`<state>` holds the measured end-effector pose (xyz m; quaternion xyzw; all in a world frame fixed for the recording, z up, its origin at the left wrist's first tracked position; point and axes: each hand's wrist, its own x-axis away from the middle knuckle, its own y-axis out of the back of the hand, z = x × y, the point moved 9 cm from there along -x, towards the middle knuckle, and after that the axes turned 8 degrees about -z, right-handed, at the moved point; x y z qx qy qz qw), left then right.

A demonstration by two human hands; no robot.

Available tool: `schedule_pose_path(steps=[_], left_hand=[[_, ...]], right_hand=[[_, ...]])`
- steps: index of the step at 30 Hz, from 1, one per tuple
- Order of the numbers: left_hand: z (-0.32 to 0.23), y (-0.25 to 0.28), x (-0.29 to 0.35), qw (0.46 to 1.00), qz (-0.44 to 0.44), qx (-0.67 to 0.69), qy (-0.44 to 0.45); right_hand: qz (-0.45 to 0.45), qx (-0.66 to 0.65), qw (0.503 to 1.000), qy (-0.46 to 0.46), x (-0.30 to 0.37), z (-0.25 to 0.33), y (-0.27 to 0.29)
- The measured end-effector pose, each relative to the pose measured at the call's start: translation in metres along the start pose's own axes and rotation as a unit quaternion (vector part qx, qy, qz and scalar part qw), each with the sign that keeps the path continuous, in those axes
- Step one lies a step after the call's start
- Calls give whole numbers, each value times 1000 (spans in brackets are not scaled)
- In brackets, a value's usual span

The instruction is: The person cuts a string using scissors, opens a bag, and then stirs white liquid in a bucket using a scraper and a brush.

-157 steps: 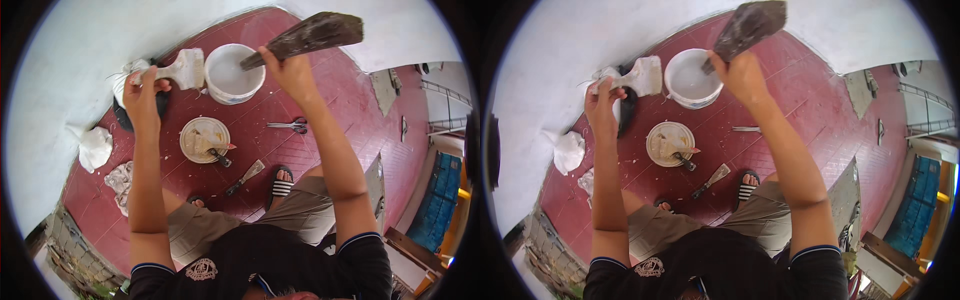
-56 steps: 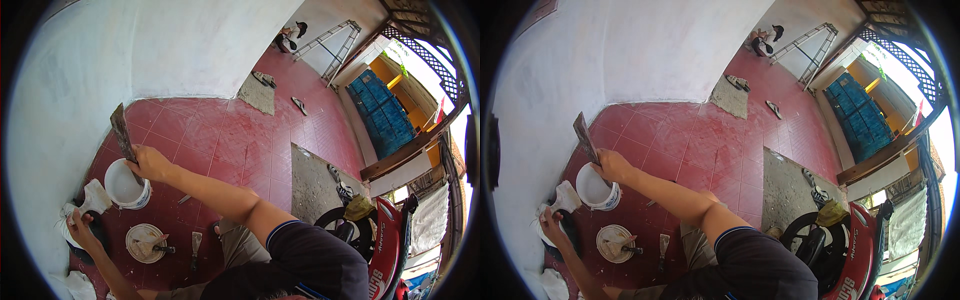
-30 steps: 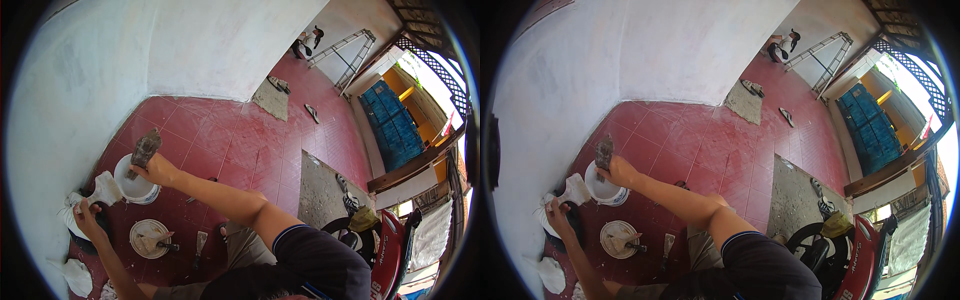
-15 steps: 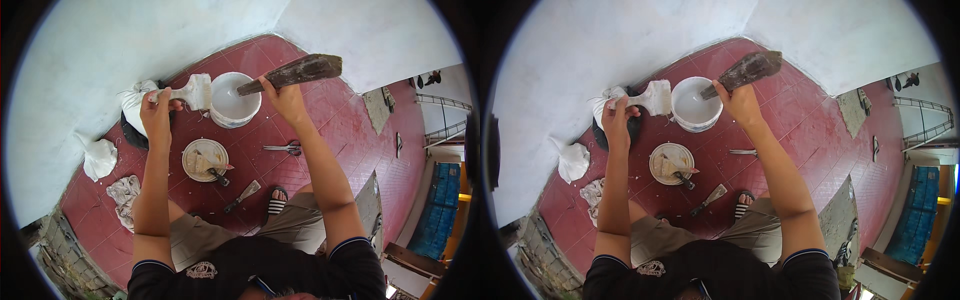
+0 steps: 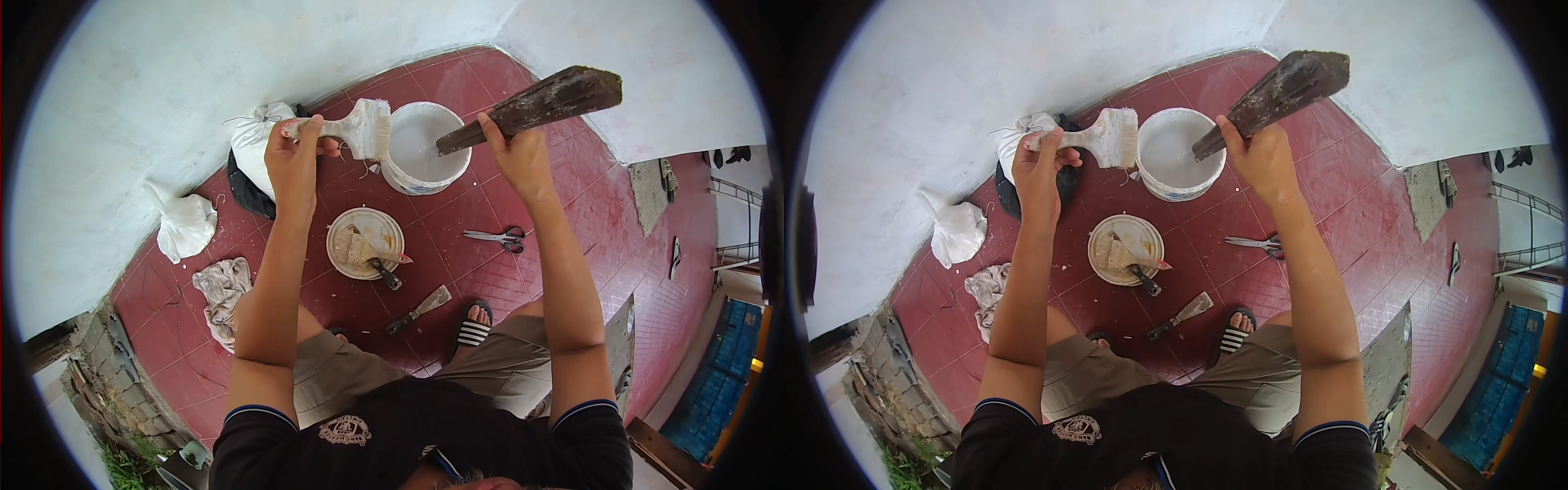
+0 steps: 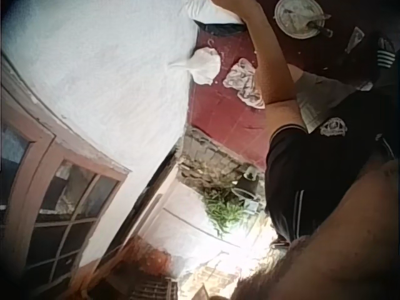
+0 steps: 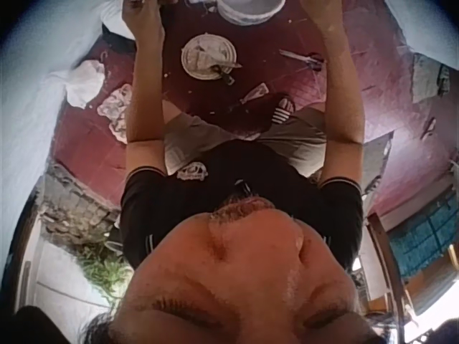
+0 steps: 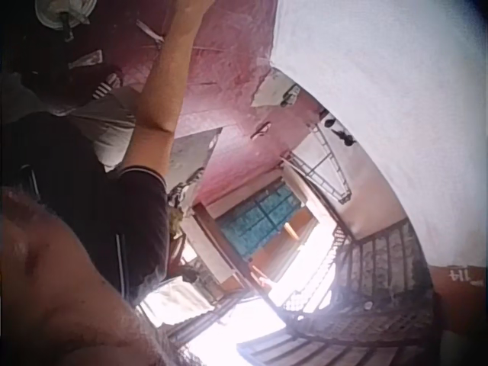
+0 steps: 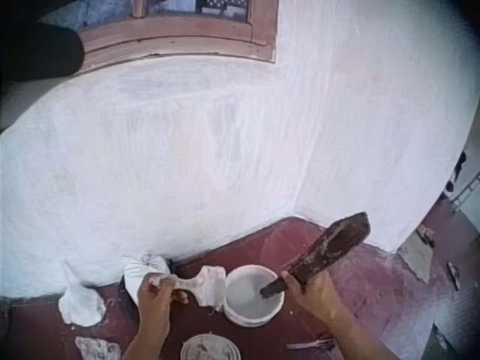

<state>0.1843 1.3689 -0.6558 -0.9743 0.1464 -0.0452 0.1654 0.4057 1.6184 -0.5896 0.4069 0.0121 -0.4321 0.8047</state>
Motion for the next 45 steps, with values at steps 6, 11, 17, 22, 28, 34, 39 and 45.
schedule_pose_path(steps=[6, 11, 17, 22, 28, 34, 39, 45], left_hand=[[3, 0, -1, 1000, -1, -16, 6], [2, 0, 0, 1000, 1, -5, 2], [0, 1, 0, 1000, -6, 0, 7], [-2, 1, 2, 1000, -12, 8, 9], [-3, 1, 3, 1000, -11, 10, 5], [-2, 1, 2, 1000, -10, 11, 1], [-5, 2, 3, 1000, -10, 10, -7], [-6, 2, 3, 1000, -12, 14, -2]], right_hand=[[2, -69, 997, 25, 12, 5, -24], [-18, -90, 995, -40, 4, 14, 3], [-100, 1, 995, -31, -5, 32, 68], [-137, -19, 990, -30, -5, 38, 91], [-140, -40, 987, -61, -4, 37, 102], [-141, -51, 988, -23, -2, 47, 105], [-69, -52, 996, 14, 3, 51, 82], [15, 1, 999, 33, 8, 52, 54]])
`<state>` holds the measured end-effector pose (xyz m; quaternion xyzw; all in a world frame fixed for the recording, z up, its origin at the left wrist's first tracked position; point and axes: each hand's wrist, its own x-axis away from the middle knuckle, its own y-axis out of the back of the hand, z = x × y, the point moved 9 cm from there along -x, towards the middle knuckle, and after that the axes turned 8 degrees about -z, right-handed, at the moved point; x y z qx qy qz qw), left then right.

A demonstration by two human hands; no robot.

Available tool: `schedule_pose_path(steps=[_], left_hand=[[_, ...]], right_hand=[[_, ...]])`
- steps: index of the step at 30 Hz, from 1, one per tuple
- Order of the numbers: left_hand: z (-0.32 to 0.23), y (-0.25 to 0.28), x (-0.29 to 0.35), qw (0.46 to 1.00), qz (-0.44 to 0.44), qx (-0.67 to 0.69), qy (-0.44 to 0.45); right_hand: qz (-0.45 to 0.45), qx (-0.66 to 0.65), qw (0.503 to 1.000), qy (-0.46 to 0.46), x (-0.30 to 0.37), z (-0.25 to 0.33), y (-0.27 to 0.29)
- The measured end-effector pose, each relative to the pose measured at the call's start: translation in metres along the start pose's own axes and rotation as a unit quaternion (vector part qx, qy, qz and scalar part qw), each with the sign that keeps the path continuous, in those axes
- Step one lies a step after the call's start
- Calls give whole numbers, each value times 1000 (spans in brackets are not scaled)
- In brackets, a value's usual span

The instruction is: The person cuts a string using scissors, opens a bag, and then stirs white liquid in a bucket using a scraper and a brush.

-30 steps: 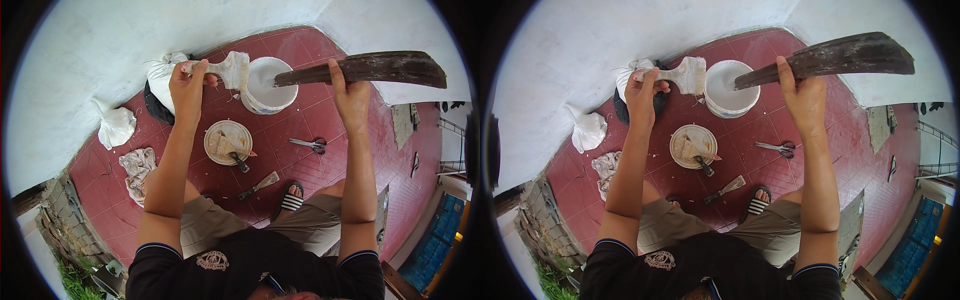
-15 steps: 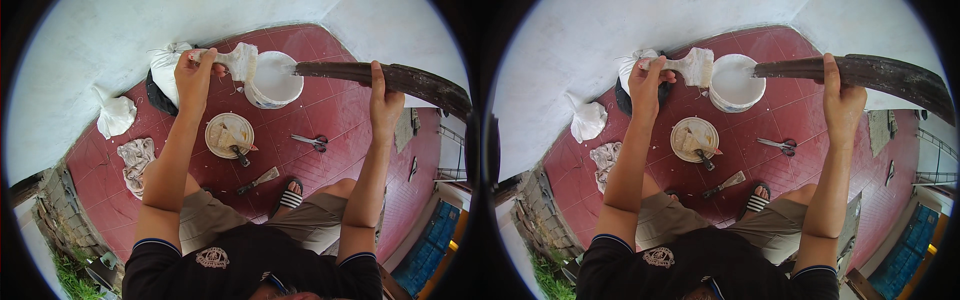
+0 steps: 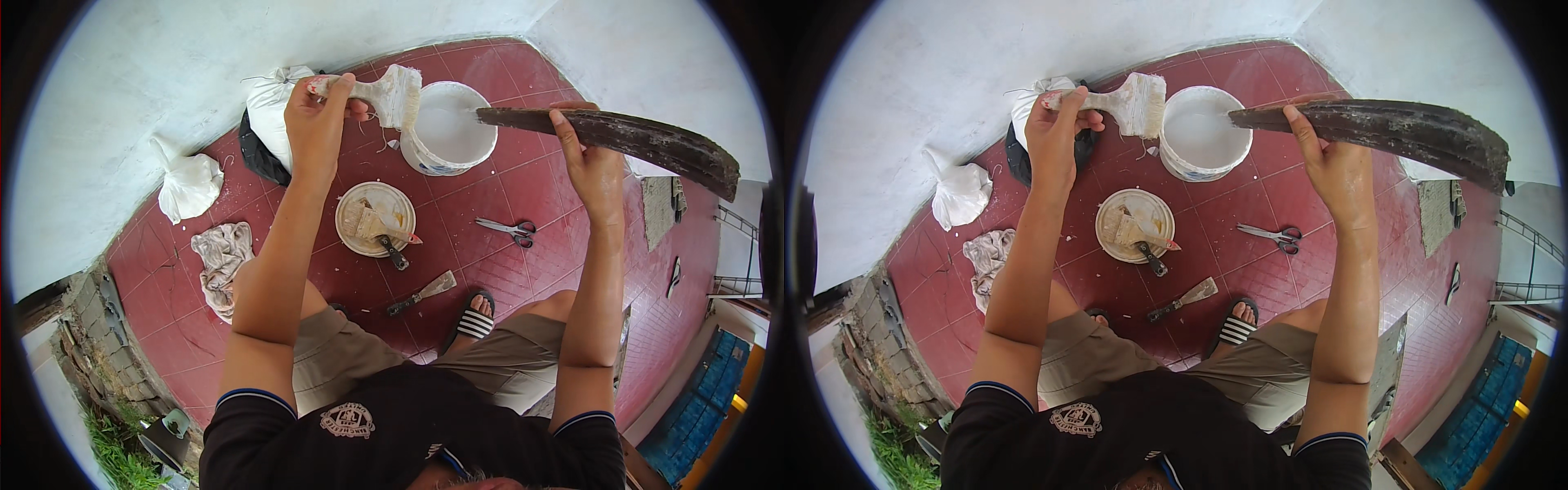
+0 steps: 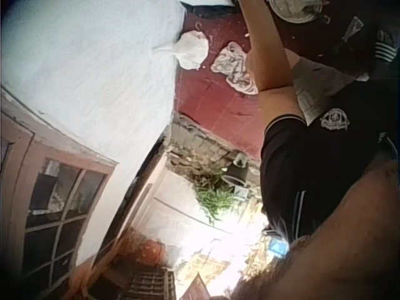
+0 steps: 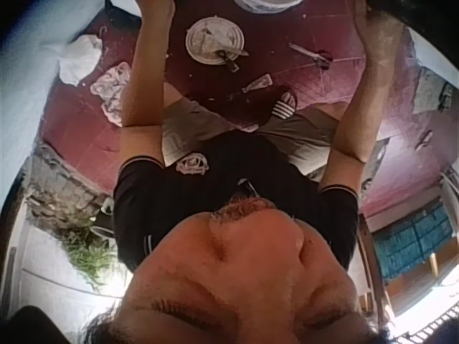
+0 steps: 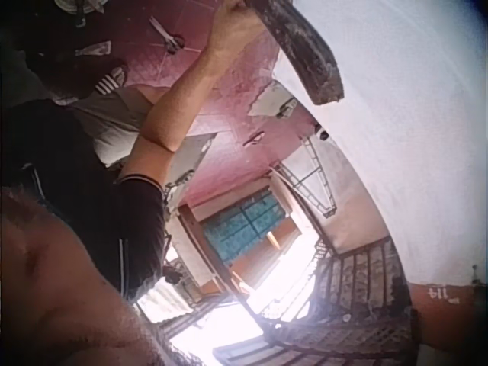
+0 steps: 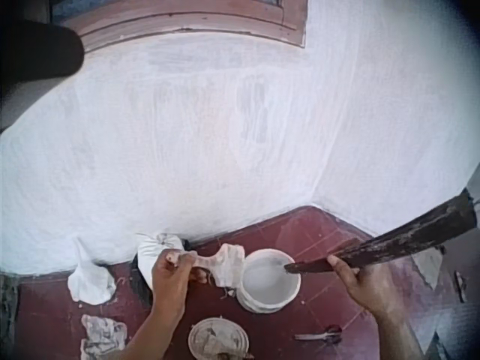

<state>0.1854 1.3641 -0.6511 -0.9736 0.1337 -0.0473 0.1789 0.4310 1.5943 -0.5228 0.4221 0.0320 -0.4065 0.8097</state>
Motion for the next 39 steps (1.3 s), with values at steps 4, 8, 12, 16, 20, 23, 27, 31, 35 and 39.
schedule_pose_path(steps=[4, 8, 12, 16, 20, 23, 27, 31, 35, 39], left_hand=[[1, 1, 0, 1000, -3, -5, 4], [3, 0, 0, 1000, -4, -1, 8], [4, -1, 0, 1000, -1, 0, 7], [4, -1, 0, 1000, -2, -3, 6], [5, -2, 1, 1000, 0, -3, 7], [4, -3, 1, 1000, 0, -2, 5], [5, -4, 2, 1000, 7, 1, 5], [6, -4, 2, 1000, 5, -1, 6], [6, -5, 2, 1000, 5, -2, 6], [10, -5, 2, 1000, 1, 4, 13]], right_hand=[[17, 1, 1000, 8, 1, 4, -4], [11, 13, 1000, 26, 1, 10, -5], [22, 4, 999, 44, 1, 13, -9], [7, -5, 999, 30, 0, 9, -7], [7, 15, 1000, 10, 0, 3, -6], [-4, 23, 1000, 12, 0, 2, -3], [-16, 13, 1000, -11, -1, -5, 0], [-15, -9, 1000, -23, -1, -9, 0], [-16, -42, 999, -9, -1, -9, 0], [-41, 22, 999, -9, -2, -13, 7]])
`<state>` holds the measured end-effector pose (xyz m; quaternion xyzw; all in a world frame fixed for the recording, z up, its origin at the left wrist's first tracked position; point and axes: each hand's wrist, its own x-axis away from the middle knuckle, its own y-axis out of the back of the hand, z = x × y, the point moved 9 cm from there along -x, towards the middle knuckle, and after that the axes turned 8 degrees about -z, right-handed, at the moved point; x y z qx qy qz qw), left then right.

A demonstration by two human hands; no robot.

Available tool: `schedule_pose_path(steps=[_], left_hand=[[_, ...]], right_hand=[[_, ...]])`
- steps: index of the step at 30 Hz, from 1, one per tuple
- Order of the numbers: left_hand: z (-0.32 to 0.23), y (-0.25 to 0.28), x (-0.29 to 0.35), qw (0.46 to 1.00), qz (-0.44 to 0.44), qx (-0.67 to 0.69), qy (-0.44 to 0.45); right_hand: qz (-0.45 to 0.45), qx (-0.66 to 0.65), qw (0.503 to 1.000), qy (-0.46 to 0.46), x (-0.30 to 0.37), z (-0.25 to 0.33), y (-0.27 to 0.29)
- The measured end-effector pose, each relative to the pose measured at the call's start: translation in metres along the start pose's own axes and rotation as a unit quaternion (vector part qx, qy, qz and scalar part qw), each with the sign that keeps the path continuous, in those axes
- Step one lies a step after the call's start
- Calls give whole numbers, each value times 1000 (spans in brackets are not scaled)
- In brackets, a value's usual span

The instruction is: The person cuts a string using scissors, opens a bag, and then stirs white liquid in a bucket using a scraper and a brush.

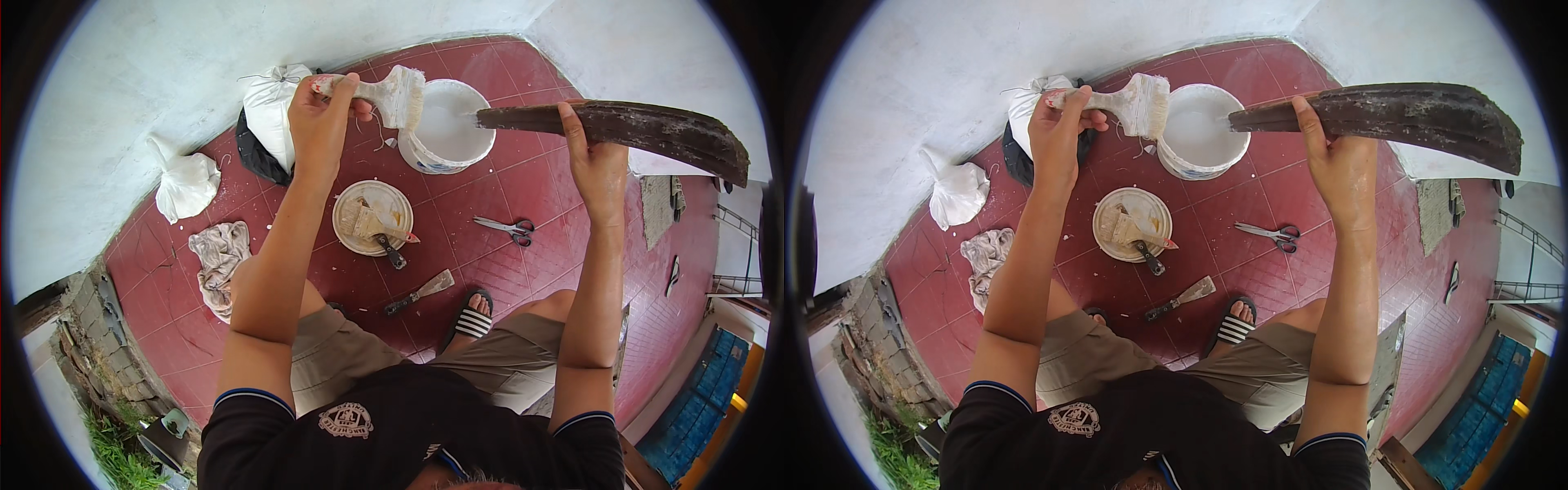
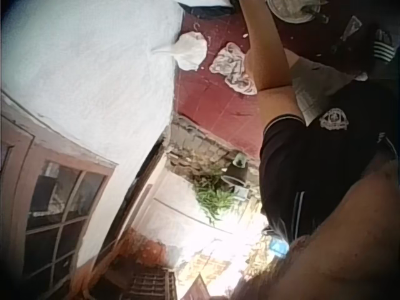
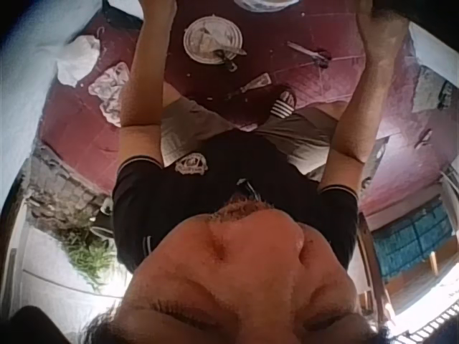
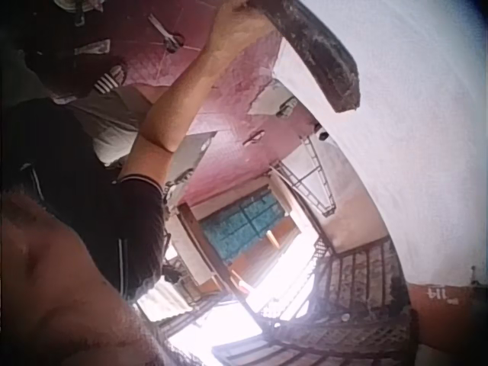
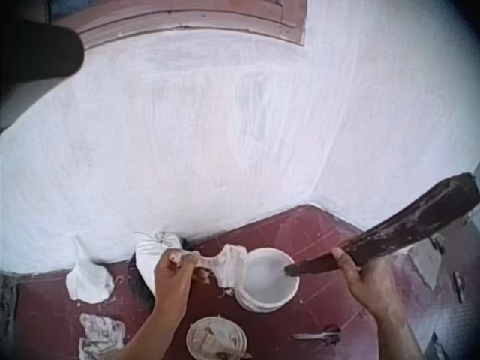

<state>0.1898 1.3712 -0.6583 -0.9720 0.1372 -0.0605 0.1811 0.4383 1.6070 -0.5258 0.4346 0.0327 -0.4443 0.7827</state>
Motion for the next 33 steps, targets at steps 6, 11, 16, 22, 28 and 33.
schedule_pose_path(steps=[6, 11, 16, 22, 28, 33], left_hand=[[9, -2, -1, 1000, 5, 7, 16], [20, -4, 1, 999, 6, -10, 36], [23, -6, 1, 999, 12, -10, 34], [20, -9, 2, 999, 13, -11, 34], [16, -9, 3, 999, 9, -6, 31], [13, -8, 1, 1000, 9, 0, 22]], right_hand=[[-84, -53, 995, -27, -2, 0, 27], [-117, -80, 988, -58, -2, -2, 41], [-117, -57, 987, -97, -5, -12, 48], [-119, -75, 986, -92, -3, -15, 45], [-97, -59, 992, -51, 3, -10, 26], [-48, -29, 997, -49, 5, -12, 10]])
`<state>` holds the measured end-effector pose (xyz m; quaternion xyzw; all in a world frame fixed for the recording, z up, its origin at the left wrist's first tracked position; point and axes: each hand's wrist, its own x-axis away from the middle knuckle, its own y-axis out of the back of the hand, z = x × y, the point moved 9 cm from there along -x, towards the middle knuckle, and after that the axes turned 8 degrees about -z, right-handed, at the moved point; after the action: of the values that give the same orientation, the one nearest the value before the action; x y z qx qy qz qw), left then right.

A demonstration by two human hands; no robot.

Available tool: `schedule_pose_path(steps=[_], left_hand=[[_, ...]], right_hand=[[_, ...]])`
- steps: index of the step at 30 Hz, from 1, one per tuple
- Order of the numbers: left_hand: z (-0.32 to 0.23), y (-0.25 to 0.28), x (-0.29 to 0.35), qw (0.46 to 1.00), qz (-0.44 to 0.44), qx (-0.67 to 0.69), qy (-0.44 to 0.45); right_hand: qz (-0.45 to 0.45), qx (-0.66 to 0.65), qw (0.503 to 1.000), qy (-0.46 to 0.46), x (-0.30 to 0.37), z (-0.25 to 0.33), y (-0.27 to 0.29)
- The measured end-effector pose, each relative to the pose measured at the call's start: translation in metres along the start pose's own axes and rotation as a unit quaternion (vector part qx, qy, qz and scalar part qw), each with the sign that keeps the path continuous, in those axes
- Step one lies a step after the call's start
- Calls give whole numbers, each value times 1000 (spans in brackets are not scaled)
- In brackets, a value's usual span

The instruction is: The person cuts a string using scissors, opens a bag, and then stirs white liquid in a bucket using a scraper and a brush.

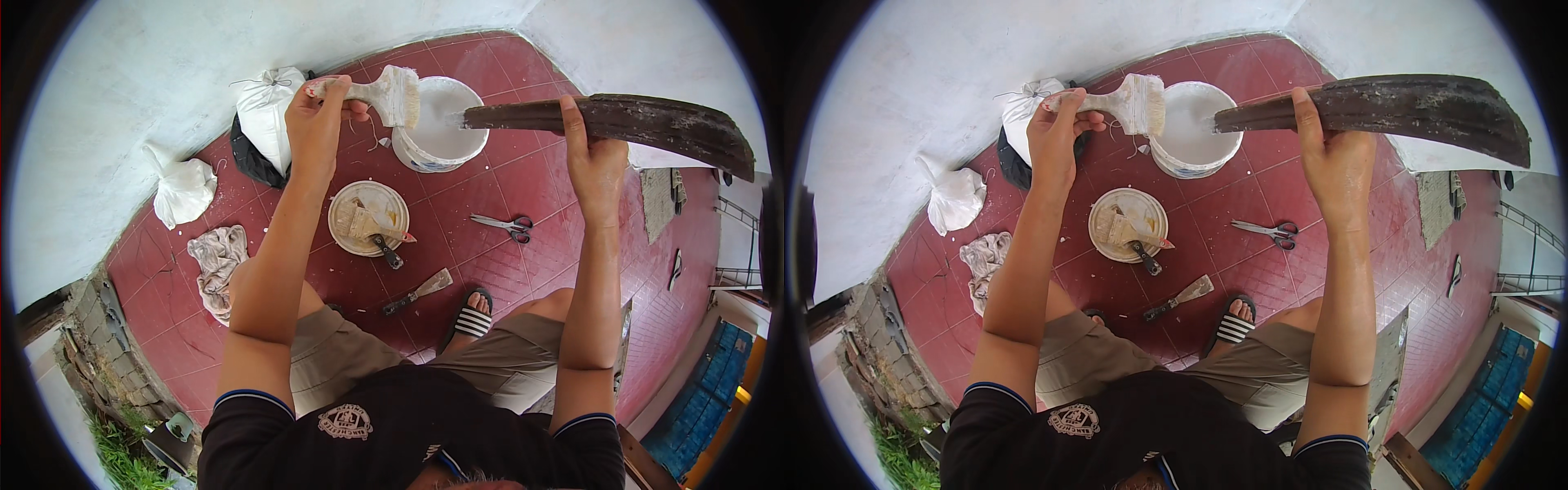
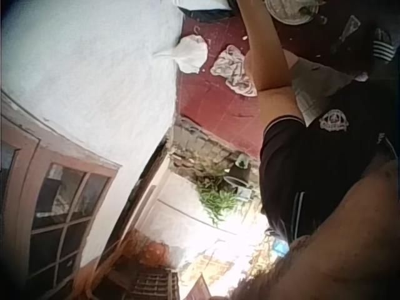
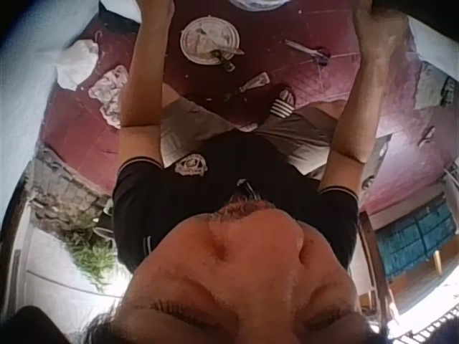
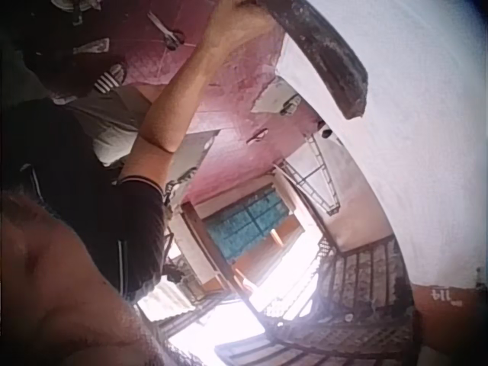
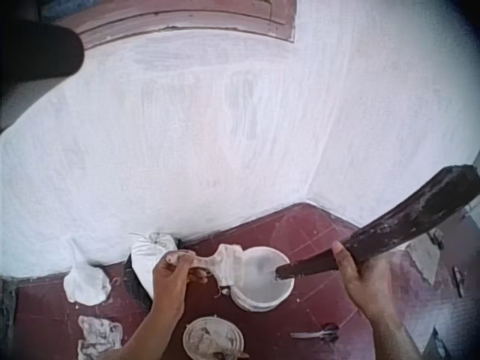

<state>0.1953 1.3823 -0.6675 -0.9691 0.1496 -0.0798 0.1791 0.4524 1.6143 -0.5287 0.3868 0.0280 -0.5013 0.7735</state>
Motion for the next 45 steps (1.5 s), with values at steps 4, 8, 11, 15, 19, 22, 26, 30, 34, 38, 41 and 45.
schedule_pose_path(steps=[4, 8, 11, 15, 19, 22, 26, 30, 34, 38, 41, 45], left_hand=[[-3, 1, 0, 1000, 2, -2, -4], [-4, 4, 0, 1000, 0, -6, 0], [-5, 6, -1, 1000, 1, -1, -1], [-6, 6, -1, 1000, -1, 6, 1], [-7, 5, -1, 1000, -3, 1, -6], [-8, 6, -1, 1000, -3, 0, -11], [-11, 7, 0, 1000, -2, 5, -11], [-12, 7, 0, 1000, -8, -3, -9], [-10, 7, -1, 1000, 3, 10, -14], [-6, 9, -2, 999, 7, 31, -14], [-5, 10, -3, 1000, 5, 14, -19], [-2, 11, -4, 1000, -14, -15, 2]], right_hand=[[6, 19, 1000, 24, 3, 0, -8], [-2, 17, 998, 59, 3, 3, -14], [-27, -22, 998, 56, 2, 3, -13], [-9, 13, 999, 47, 5, 0, -18], [27, 25, 999, 36, 10, -12, -36], [51, -6, 998, 42, 16, -17, -62], [82, -68, 994, 22, 30, -17, -91], [144, -75, 987, 2, 38, -12, -95], [145, -22, 989, 12, 27, -18, -76], [59, -6, 996, 74, 9, -20, -56], [48, 34, 994, 89, 8, -22, -63], [29, -99, 986, 131, 18, -5, -67]])
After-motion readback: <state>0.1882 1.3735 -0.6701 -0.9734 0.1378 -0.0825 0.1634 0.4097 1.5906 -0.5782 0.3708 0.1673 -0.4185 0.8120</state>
